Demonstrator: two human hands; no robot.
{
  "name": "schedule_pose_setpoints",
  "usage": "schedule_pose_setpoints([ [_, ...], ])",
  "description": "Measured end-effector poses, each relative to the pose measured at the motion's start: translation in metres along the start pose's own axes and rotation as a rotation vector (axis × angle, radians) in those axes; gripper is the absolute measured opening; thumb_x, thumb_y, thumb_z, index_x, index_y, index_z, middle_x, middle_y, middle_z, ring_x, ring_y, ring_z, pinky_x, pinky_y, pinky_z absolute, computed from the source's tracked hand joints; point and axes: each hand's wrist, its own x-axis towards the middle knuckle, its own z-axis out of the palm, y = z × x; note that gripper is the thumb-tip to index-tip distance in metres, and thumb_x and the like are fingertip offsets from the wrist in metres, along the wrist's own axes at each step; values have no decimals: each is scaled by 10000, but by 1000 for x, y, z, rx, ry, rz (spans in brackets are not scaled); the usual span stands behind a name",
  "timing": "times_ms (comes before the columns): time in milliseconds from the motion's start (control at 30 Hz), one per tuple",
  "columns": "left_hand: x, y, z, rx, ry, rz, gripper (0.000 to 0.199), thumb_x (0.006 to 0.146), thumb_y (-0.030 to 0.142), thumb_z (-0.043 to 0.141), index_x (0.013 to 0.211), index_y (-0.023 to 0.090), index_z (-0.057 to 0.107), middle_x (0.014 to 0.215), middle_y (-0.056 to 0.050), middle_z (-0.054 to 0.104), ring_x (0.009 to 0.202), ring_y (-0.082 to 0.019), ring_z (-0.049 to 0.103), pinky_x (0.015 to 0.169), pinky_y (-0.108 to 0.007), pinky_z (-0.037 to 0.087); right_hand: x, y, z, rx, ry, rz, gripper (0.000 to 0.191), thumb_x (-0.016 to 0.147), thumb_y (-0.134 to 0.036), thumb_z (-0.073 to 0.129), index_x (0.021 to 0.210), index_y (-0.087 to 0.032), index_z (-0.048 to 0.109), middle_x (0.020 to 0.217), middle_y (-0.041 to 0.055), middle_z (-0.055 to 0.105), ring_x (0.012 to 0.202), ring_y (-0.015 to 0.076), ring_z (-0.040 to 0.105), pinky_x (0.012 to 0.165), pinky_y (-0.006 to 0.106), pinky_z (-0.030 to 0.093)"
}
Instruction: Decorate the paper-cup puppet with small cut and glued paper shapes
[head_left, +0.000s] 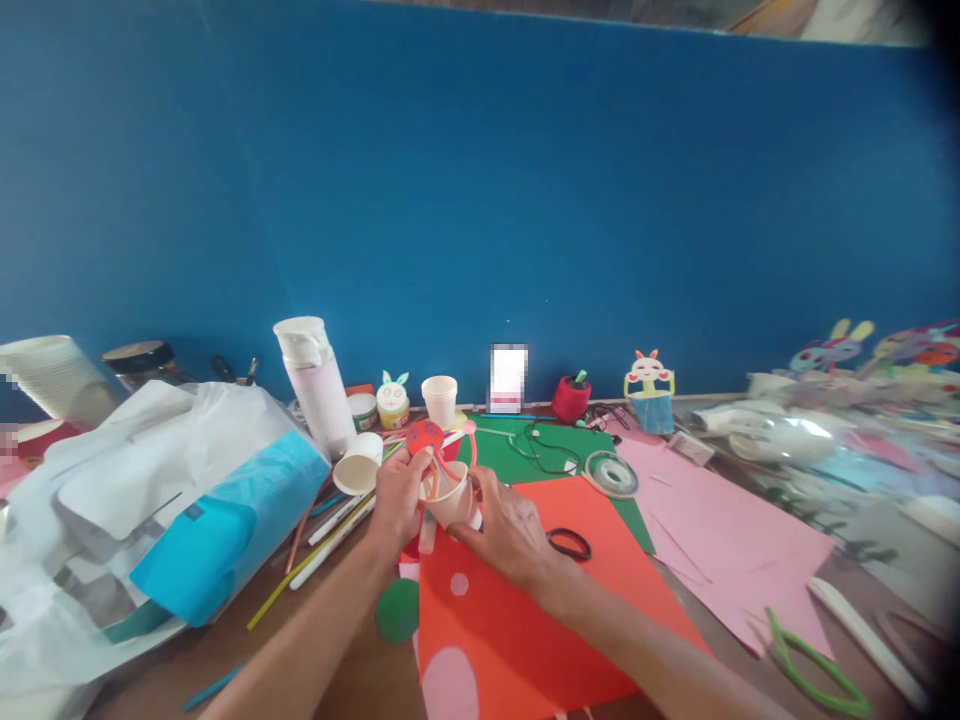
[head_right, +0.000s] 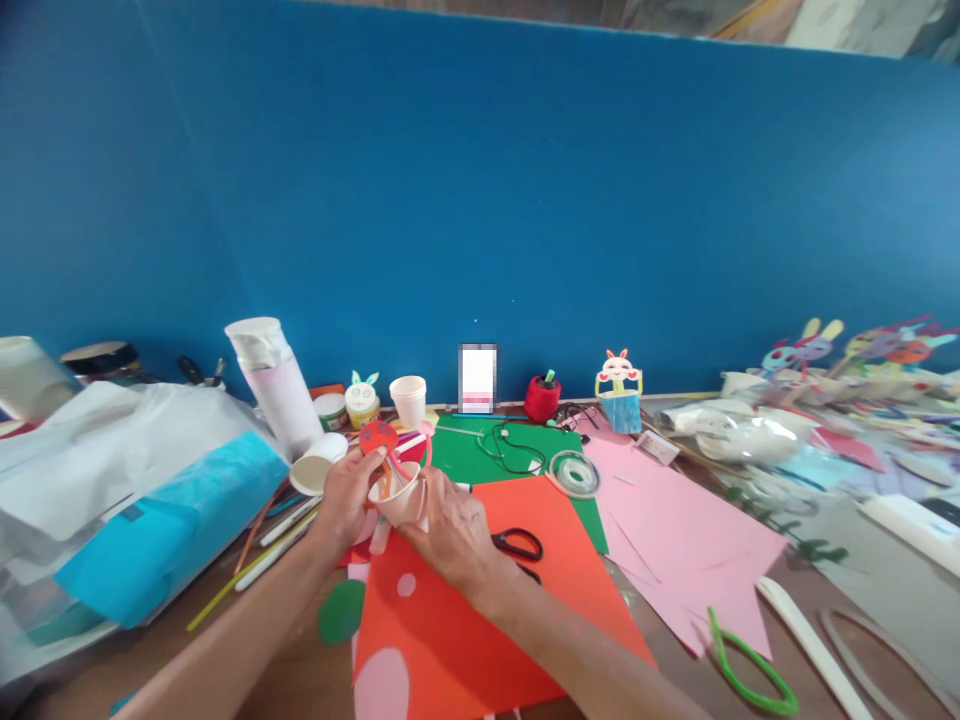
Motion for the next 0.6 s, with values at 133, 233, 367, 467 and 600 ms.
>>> schedule_pose_setpoints([
  [133, -4, 5, 2, 71, 13, -22, 225, 613, 336, 610, 737, 149, 587, 484, 35, 563, 359, -93, 465, 394, -208, 335, 0, 7, 8, 8, 23, -17, 501, 668, -319, 569, 1109, -223, 350, 1009, 61, 559, 864, 228, 552, 669, 304, 395],
  [233, -5, 4, 1, 92, 19, 26, 225, 616, 327, 613, 742, 142, 589, 502, 28, 574, 394, -101, 494, 415, -208, 361, -1, 12, 12, 31, 51, -31, 520, 666, -333, 575, 1116, -217, 342, 989, 63, 562, 847, 226, 559, 657, 310, 408],
  [367, -4, 0, 2, 66, 72, 101, 209, 606, 299, 622, 733, 138, 586, 570, 8, 609, 494, -119, 548, 489, -213, 416, -2, 14, 13, 63, 59, -35, 508, 683, -364, 563, 1106, -196, 339, 967, 65, 570, 843, 219, 568, 642, 306, 423],
  [467, -4, 0, 3, 77, 104, 119, 204, 601, 296, 620, 721, 134, 592, 587, 0, 617, 507, -121, 552, 498, -214, 422, -1, 15, 14, 79, 47, -43, 529, 685, -394, 560, 1112, -181, 331, 974, 75, 571, 828, 210, 574, 642, 309, 433],
  [600, -6, 5, 5, 99, 119, 86, 194, 599, 309, 615, 683, 135, 599, 527, 10, 593, 451, -111, 527, 450, -205, 393, -1, 18, 17, 84, 72, -49, 541, 678, -405, 563, 1114, -175, 339, 988, 77, 564, 827, 208, 572, 644, 315, 442],
])
